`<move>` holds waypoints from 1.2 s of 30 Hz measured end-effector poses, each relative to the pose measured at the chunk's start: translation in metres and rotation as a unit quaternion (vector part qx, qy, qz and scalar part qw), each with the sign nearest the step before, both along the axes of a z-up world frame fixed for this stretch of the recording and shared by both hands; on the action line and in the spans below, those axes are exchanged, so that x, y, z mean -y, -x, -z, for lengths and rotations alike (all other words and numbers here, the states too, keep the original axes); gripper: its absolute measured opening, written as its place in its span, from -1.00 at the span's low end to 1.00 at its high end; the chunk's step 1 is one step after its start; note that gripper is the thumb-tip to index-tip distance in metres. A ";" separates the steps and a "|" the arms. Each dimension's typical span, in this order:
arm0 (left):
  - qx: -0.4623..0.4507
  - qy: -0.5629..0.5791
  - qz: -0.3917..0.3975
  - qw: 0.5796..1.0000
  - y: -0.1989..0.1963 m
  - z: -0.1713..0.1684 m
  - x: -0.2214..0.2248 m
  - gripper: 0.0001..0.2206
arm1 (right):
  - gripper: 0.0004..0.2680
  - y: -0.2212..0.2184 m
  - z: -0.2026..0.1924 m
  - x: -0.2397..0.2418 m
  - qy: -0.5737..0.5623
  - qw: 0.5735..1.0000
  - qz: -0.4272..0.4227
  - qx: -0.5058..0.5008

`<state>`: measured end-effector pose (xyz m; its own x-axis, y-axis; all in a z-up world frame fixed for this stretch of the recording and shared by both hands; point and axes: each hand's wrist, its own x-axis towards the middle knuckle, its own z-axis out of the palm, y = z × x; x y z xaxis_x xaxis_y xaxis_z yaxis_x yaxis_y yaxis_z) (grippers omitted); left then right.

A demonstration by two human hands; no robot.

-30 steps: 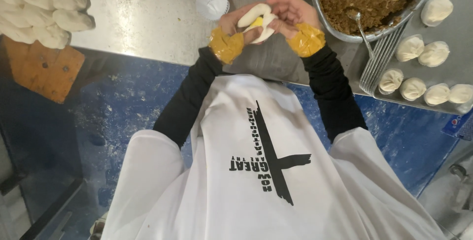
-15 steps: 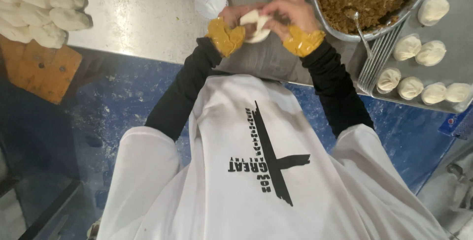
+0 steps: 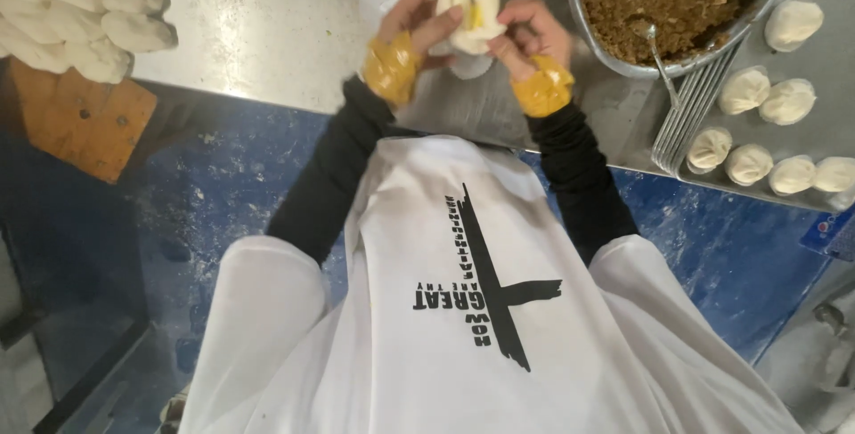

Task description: Stuffing dough with meat filling and shaping them into buns.

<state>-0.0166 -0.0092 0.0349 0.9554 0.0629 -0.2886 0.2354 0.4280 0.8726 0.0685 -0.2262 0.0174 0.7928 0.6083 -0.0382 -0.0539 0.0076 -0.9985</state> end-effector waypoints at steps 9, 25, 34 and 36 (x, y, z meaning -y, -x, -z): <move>0.035 0.126 -0.167 0.977 0.000 0.048 0.047 -0.65 | -0.82 0.016 -0.016 -0.003 0.097 0.966 0.061 0.231; 0.149 -0.208 -0.020 0.966 -0.010 0.047 0.024 -0.58 | -0.79 -0.009 -0.019 -0.003 0.085 0.985 -0.016 0.146; 0.077 0.209 0.053 0.974 -0.001 0.028 0.007 -0.46 | -0.83 -0.001 -0.029 -0.012 -0.005 0.990 0.019 0.140; 0.087 0.190 0.028 0.977 0.003 0.033 0.020 -0.44 | -0.82 0.001 -0.015 -0.012 -0.055 0.994 0.050 0.079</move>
